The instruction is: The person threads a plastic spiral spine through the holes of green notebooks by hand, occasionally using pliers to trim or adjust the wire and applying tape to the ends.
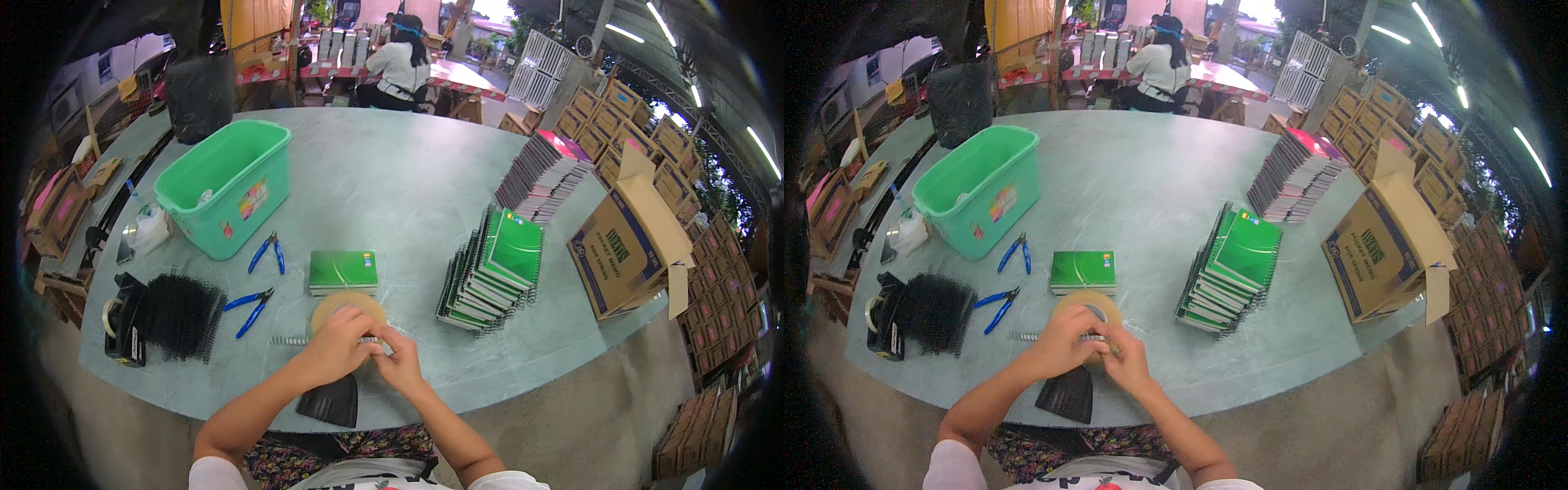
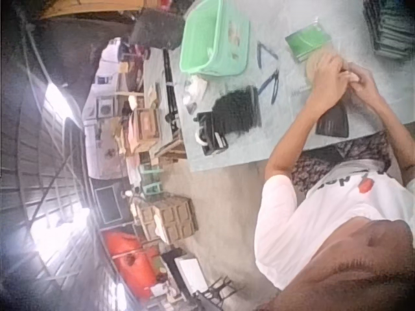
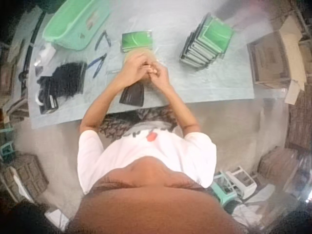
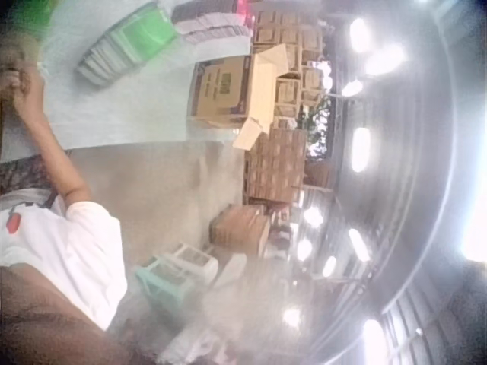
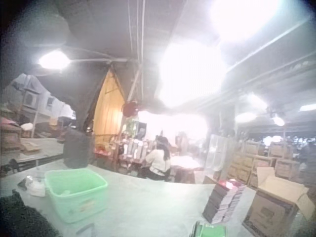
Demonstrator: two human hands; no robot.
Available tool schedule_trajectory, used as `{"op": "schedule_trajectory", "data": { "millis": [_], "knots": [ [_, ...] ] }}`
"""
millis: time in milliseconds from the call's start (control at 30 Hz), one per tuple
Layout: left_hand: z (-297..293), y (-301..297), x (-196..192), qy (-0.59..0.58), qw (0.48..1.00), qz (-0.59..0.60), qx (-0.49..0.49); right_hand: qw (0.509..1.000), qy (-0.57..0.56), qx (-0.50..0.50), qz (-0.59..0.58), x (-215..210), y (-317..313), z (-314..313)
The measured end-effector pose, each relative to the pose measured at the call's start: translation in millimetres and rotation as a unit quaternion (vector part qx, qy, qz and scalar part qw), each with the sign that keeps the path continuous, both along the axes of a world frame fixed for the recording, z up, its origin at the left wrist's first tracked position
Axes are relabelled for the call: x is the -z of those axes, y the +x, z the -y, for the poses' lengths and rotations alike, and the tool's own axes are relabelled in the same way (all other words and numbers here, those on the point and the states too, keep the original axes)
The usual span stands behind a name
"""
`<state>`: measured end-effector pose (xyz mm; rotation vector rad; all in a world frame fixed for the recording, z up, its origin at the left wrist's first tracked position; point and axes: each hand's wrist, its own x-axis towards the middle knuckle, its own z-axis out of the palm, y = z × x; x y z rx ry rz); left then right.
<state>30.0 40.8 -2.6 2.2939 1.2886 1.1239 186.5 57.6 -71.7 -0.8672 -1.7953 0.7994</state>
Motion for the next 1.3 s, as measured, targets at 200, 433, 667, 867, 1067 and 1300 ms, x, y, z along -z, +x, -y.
{"op": "schedule_trajectory", "data": {
  "millis": [200,433,667,867,1067,1300],
  "knots": [
    [12,-22,-39,0.164,0.971,0.086,-0.154,0.904,0.336,0.261,0.045,-146,73,-12],
    [-30,-40,26,0.147,0.982,-0.023,-0.117,0.863,0.244,0.272,0.35,-133,118,-54],
    [-82,-63,78,0.129,0.914,-0.339,-0.183,0.891,0.193,0.254,0.324,-138,115,-53],
    [-77,-69,86,0.087,0.92,-0.351,-0.15,0.899,0.277,0.181,0.285,-122,80,-12],
    [-42,-35,33,0.051,0.941,-0.316,-0.113,0.906,0.28,0.061,0.311,-71,10,-18],
    [16,-106,31,-0.007,0.967,-0.066,-0.245,0.929,0.166,-0.049,0.326,-43,-29,-26]
  ]
}}
